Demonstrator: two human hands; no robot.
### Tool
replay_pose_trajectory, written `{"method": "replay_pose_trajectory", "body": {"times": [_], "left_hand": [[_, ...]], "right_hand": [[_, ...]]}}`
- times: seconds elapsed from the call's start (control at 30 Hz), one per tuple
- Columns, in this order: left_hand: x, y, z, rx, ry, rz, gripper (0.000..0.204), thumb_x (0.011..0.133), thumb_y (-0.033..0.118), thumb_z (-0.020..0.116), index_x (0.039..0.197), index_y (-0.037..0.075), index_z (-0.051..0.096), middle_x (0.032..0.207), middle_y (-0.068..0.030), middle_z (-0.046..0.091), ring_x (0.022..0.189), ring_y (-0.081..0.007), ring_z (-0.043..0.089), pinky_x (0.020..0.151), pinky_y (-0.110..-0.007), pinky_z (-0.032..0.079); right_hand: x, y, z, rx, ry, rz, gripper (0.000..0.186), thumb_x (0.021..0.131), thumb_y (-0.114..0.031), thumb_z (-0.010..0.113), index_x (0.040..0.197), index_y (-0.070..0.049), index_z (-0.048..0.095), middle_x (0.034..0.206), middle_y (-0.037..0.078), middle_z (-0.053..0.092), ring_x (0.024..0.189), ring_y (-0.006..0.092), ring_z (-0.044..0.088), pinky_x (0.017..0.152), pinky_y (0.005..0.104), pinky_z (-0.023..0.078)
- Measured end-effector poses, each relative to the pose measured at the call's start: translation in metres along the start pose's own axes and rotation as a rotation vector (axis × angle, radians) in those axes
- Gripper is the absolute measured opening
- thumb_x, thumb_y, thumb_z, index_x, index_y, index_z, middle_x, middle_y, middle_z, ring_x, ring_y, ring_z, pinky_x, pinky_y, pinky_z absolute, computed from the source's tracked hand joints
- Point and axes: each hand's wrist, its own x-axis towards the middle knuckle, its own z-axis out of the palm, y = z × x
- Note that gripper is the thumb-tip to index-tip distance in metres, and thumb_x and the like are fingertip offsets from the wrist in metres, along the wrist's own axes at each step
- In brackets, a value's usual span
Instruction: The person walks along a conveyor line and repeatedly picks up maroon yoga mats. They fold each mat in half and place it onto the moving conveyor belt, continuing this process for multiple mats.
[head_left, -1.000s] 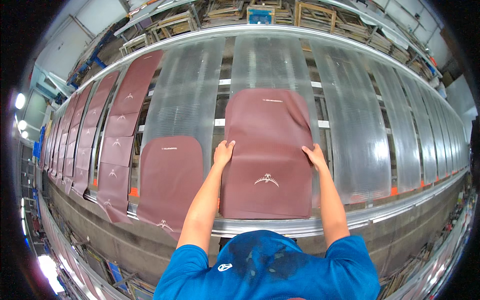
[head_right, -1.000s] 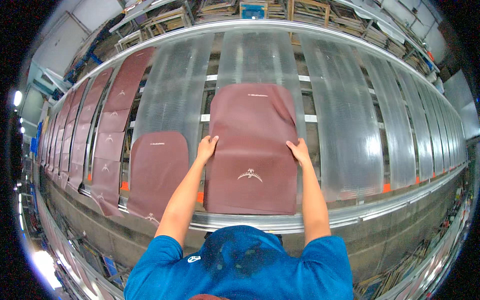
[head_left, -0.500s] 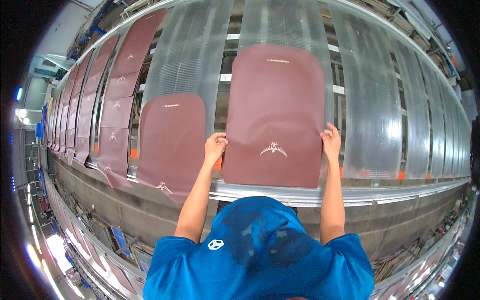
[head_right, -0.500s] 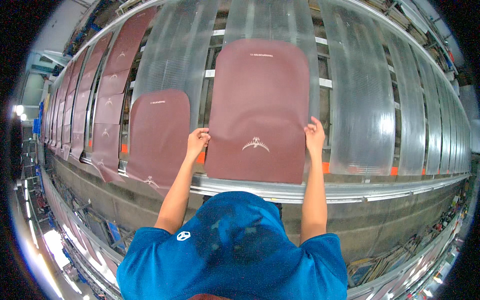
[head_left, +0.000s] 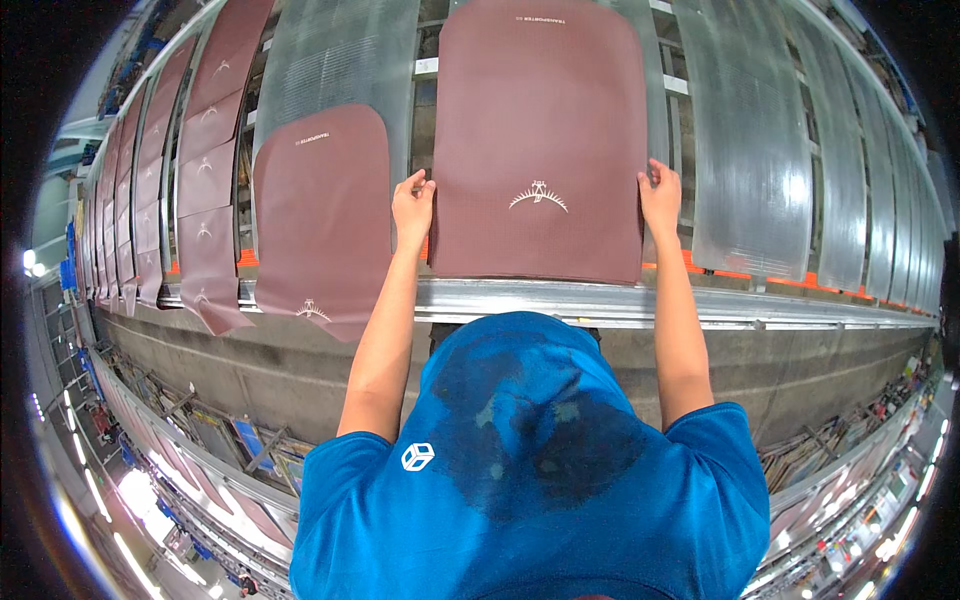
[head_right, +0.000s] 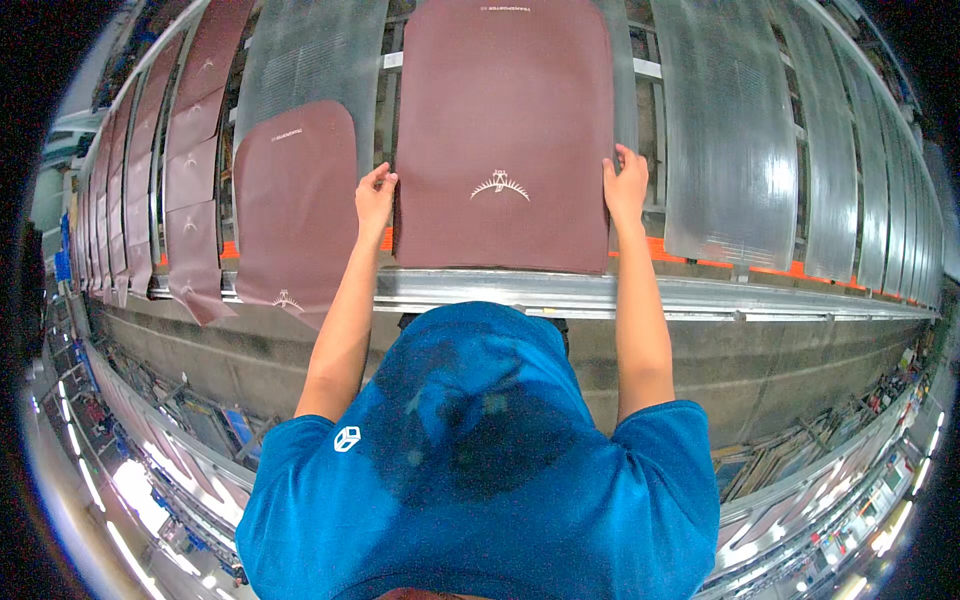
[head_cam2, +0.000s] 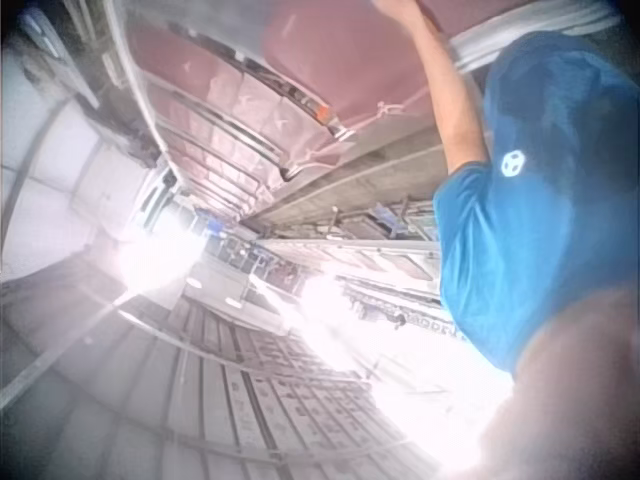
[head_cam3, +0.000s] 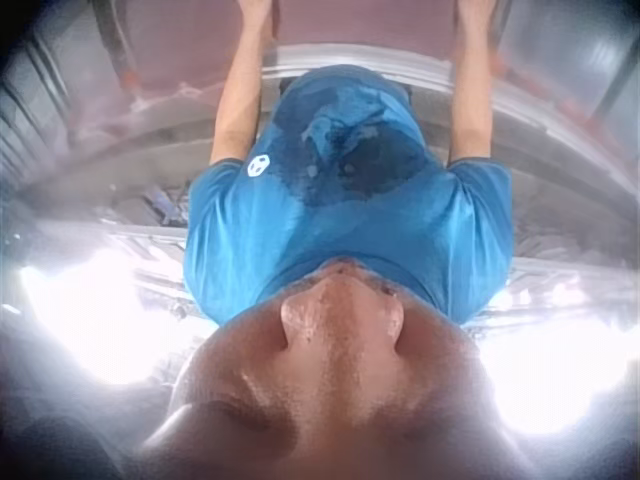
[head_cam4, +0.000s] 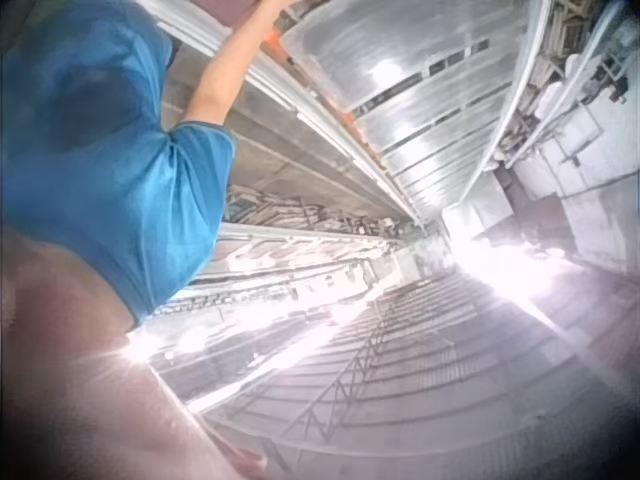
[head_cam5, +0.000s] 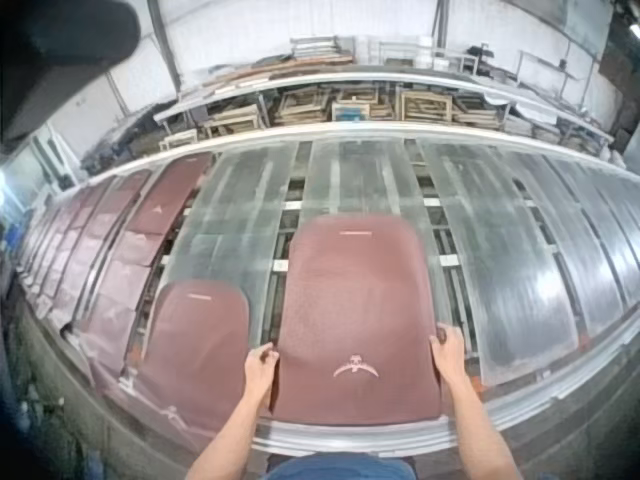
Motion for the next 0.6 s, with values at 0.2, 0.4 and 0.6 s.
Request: {"method": "replay_pose_trajectory", "body": {"times": [0.2,0.4,0.6], "left_hand": [[-0.026,-0.007,0.008,-0.028,-0.112,0.043,0.078,0.080,0.031,0.072,0.143,0.004,0.034,0.139,-0.0242,0.040,0.128,-0.0362,0.042,0.105,-0.040,0.035],[-0.081,0.040,-0.042,0.440,-0.569,0.250,0.128,0.060,0.019,0.087,0.150,0.014,-0.004,0.146,-0.0339,0.019,0.134,-0.0458,0.029,0.108,-0.046,0.033],[-0.092,0.032,-0.039,0.593,-0.565,0.223,0.125,0.060,0.005,0.083,0.151,0.021,0.000,0.132,-0.0293,0.035,0.121,-0.0448,0.043,0.100,-0.045,0.043]], "right_hand": [[-0.073,-0.012,0.003,-0.025,0.057,-0.149,0.076,0.078,-0.030,0.073,0.139,-0.005,0.037,0.138,0.023,0.039,0.129,0.0380,0.035,0.104,0.0466,0.033],[-0.137,-0.040,-0.048,-0.254,-0.323,-0.210,0.114,0.062,-0.034,0.084,0.150,-0.013,0.015,0.153,0.025,0.013,0.139,0.0410,0.020,0.110,0.0529,0.026],[-0.144,-0.024,-0.041,-0.262,-0.296,-0.196,0.119,0.057,-0.031,0.087,0.150,-0.013,0.015,0.153,0.021,0.018,0.140,0.0372,0.021,0.111,0.0528,0.023]]}}
